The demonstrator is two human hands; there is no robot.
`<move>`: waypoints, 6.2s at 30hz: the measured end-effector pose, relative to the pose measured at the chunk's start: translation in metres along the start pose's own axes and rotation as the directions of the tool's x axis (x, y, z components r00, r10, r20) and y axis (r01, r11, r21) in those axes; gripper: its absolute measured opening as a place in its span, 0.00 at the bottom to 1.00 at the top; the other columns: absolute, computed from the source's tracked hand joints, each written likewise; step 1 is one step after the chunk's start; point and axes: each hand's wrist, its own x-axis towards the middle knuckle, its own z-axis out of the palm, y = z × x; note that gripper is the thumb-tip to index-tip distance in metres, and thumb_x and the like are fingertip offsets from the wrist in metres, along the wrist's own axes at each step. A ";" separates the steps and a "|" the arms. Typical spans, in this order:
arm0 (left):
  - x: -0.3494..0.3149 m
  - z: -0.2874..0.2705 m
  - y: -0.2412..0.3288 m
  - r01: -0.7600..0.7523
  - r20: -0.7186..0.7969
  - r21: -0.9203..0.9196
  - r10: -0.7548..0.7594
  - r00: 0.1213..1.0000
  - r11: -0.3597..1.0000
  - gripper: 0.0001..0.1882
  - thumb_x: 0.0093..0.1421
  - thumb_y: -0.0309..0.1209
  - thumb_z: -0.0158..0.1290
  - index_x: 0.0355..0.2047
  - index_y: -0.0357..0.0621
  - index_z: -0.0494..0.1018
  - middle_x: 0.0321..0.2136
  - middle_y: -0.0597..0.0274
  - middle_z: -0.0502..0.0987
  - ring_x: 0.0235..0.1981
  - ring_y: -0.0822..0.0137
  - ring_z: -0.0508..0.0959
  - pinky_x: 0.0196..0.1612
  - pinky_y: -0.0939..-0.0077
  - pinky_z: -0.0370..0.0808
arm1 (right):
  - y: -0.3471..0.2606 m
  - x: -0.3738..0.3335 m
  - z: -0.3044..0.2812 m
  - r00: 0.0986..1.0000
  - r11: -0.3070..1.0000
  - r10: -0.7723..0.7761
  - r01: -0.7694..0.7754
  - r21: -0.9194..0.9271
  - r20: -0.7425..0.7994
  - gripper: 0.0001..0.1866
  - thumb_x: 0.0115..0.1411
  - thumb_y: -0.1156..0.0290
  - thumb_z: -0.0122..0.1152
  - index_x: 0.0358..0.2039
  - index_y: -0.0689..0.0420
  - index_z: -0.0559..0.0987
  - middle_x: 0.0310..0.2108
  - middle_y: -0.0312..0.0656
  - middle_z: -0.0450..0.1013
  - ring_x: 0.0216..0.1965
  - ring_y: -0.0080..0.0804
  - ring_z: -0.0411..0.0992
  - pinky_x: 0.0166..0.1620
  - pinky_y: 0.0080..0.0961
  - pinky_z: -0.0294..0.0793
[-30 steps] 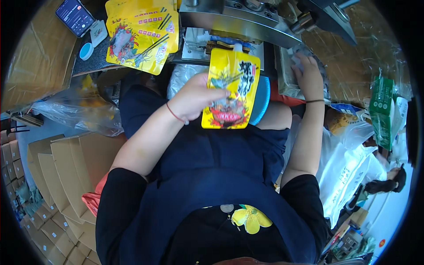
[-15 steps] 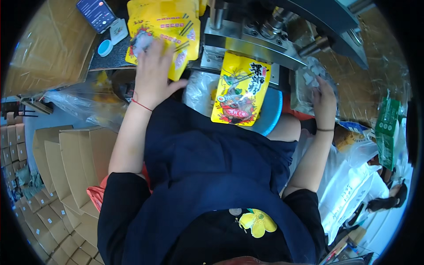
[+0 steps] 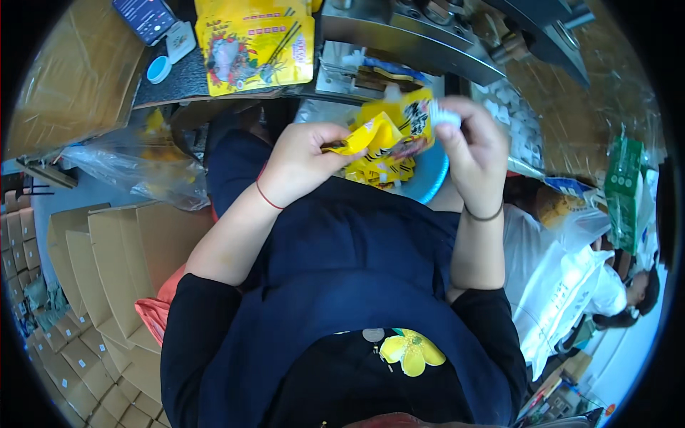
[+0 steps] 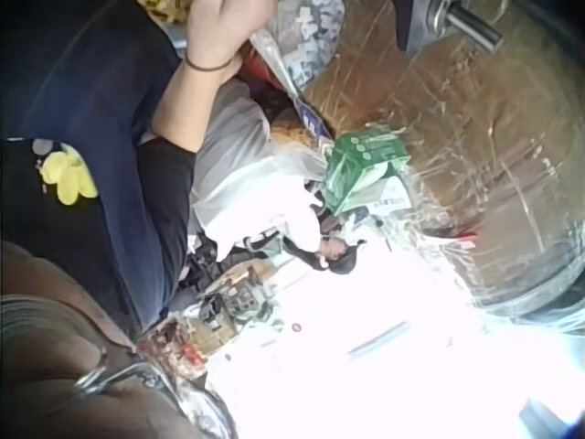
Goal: Using a heat sealer machine to seal small yellow plastic snack pouches.
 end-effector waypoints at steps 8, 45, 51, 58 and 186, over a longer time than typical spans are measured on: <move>-0.007 0.037 0.014 0.294 0.409 -0.452 -0.098 0.907 0.842 0.19 0.69 0.40 0.54 0.50 0.35 0.76 0.42 0.60 0.83 0.44 0.72 0.80 0.50 0.75 0.75 | -0.006 0.009 -0.013 0.958 0.927 -0.036 0.139 -0.349 0.286 0.11 0.68 0.67 0.55 0.35 0.62 0.78 0.30 0.43 0.74 0.32 0.35 0.72 0.38 0.29 0.71; -0.047 -0.084 0.097 -0.579 0.490 0.013 0.499 0.715 0.815 0.32 0.58 0.32 0.55 0.64 0.47 0.65 0.46 0.47 0.76 0.44 0.48 0.78 0.45 0.59 0.77 | 0.120 -0.015 -0.099 0.969 0.491 -0.148 -0.102 -0.865 -0.197 0.17 0.65 0.70 0.56 0.53 0.58 0.78 0.46 0.52 0.75 0.48 0.50 0.72 0.54 0.38 0.70; 0.048 -0.098 -0.023 -0.012 -0.220 0.919 0.539 0.813 0.394 0.33 0.59 0.50 0.58 0.64 0.57 0.67 0.68 0.48 0.57 0.70 0.48 0.54 0.68 0.42 0.51 | 0.117 -0.011 -0.093 0.974 0.539 -0.097 -0.122 -0.834 -0.205 0.15 0.66 0.70 0.56 0.52 0.58 0.78 0.40 0.50 0.71 0.40 0.46 0.70 0.47 0.38 0.70; 0.095 -0.109 -0.062 0.133 -0.317 0.909 0.447 0.837 0.396 0.35 0.63 0.60 0.47 0.68 0.66 0.62 0.72 0.57 0.49 0.74 0.53 0.42 0.70 0.39 0.35 | 0.118 -0.014 -0.092 0.967 0.523 -0.166 -0.080 -0.848 -0.193 0.15 0.65 0.71 0.55 0.51 0.62 0.76 0.41 0.52 0.72 0.40 0.50 0.70 0.47 0.39 0.70; -0.010 0.039 -0.009 0.146 0.228 -0.544 -0.022 0.973 0.826 0.16 0.68 0.35 0.56 0.46 0.33 0.78 0.39 0.62 0.83 0.40 0.76 0.79 0.46 0.79 0.76 | 0.017 -0.006 -0.006 0.995 0.903 0.033 -0.072 0.423 0.099 0.12 0.66 0.76 0.56 0.49 0.62 0.74 0.47 0.47 0.77 0.48 0.29 0.76 0.53 0.26 0.74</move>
